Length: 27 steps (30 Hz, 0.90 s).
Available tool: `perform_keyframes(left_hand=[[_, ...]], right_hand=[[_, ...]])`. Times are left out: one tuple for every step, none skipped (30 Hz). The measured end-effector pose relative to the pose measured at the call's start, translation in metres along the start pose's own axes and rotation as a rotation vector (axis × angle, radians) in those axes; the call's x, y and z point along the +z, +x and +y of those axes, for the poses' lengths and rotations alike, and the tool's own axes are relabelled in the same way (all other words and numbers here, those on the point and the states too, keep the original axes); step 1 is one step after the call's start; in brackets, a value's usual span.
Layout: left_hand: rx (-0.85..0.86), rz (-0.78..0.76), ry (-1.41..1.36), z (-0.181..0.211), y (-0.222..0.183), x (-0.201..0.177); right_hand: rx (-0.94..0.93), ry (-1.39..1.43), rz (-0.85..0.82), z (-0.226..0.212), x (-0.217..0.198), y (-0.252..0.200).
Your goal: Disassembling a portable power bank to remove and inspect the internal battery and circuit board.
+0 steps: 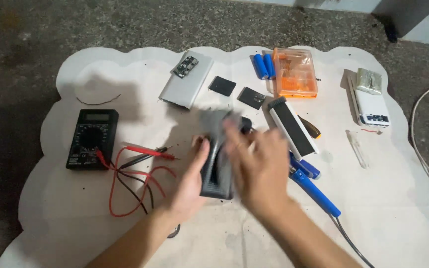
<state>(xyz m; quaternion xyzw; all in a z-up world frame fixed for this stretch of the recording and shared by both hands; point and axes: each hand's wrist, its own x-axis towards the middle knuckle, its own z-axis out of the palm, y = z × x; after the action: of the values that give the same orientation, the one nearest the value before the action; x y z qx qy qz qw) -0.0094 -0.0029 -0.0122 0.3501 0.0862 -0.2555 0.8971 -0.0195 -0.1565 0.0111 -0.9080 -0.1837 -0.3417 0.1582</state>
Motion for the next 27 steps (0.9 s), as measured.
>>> perform_keyframes(left_hand=[[-0.001, 0.001, -0.005, -0.001, -0.002, 0.006], [0.016, 0.01, 0.065, -0.002, -0.005, 0.012], [0.041, 0.014, 0.138, -0.003, -0.005, 0.017], [0.047, 0.011, 0.136, 0.0, -0.004, 0.017], [0.082, 0.024, 0.193, 0.001, -0.006, 0.015], [0.116, 0.037, 0.25, 0.002, -0.007, 0.013], [0.114, 0.04, 0.252, -0.002, 0.001, -0.006], [0.262, 0.067, 0.277, -0.007, 0.01, -0.024], [0.414, 0.091, 0.301, -0.011, 0.02, -0.042], [0.418, 0.089, 0.301, -0.001, 0.017, -0.03], [0.393, 0.074, 0.17, 0.008, 0.011, -0.02], [0.367, 0.059, 0.039, 0.017, 0.004, -0.011], [0.372, 0.066, 0.039, 0.02, 0.003, -0.005], [0.371, 0.172, 0.058, 0.023, 0.002, 0.0], [0.363, 0.273, 0.077, 0.025, 0.002, 0.007], [0.363, 0.275, 0.078, 0.021, 0.001, 0.008], [0.322, 0.227, 0.102, 0.013, 0.0, 0.008], [0.282, 0.179, 0.127, 0.004, -0.001, 0.009], [0.273, 0.178, 0.122, 0.002, -0.004, 0.013], [0.219, 0.118, 0.137, 0.0, -0.006, 0.016], [0.175, 0.054, 0.155, 0.002, -0.007, 0.02], [0.176, 0.05, 0.156, 0.005, -0.003, 0.021], [0.131, 0.182, 0.105, 0.007, -0.001, 0.02], [0.083, 0.312, 0.053, 0.01, 0.001, 0.02], [0.085, 0.314, 0.054, 0.013, 0.011, -0.001], [0.065, -0.108, -0.179, 0.016, 0.021, -0.023], [0.044, -0.534, -0.404, 0.02, 0.032, -0.044]], right_hand=[[-0.002, 0.0, -0.005, 0.003, -0.003, 0.008], [0.014, -0.033, 0.055, 0.006, -0.006, 0.017], [0.026, -0.066, 0.122, 0.011, -0.008, 0.027], [0.019, -0.067, 0.125, 0.007, -0.003, 0.018], [0.03, 0.115, 0.038, 0.001, 0.002, 0.006], [0.04, 0.296, -0.051, -0.004, 0.007, -0.006], [0.042, 0.298, -0.051, -0.02, 0.004, -0.013], [0.007, 0.286, -0.148, -0.035, 0.0, -0.02], [-0.033, 0.27, -0.242, -0.048, -0.003, -0.026], [-0.036, 0.269, -0.239, -0.049, -0.003, -0.022], [-0.062, 0.245, -0.269, -0.052, -0.003, -0.018], [-0.089, 0.221, -0.298, -0.055, -0.003, -0.015], [-0.094, 0.229, -0.299, -0.051, 0.002, -0.012], [-0.033, 0.217, -0.279, -0.046, 0.008, -0.009], [0.033, 0.199, -0.259, -0.039, 0.012, -0.005], [0.034, 0.201, -0.26, -0.033, 0.011, 0.004], [0.121, 0.272, -0.275, -0.025, 0.008, 0.01], [0.209, 0.342, -0.29, -0.016, 0.005, 0.015], [0.216, 0.337, -0.296, -0.016, 0.004, 0.013], [0.259, 0.36, -0.269, -0.015, 0.002, 0.012], [0.295, 0.385, -0.233, -0.014, 0.001, 0.015], [0.293, 0.382, -0.23, -0.02, 0.003, 0.009], [0.225, 0.368, -0.247, -0.028, 0.004, 0.002], [0.158, 0.353, -0.263, -0.035, 0.006, -0.005], [0.157, 0.355, -0.263, -0.046, 0.003, -0.011], [0.02, 0.263, -0.311, -0.057, 0.0, -0.016], [-0.121, 0.171, -0.355, -0.067, -0.003, -0.02]])
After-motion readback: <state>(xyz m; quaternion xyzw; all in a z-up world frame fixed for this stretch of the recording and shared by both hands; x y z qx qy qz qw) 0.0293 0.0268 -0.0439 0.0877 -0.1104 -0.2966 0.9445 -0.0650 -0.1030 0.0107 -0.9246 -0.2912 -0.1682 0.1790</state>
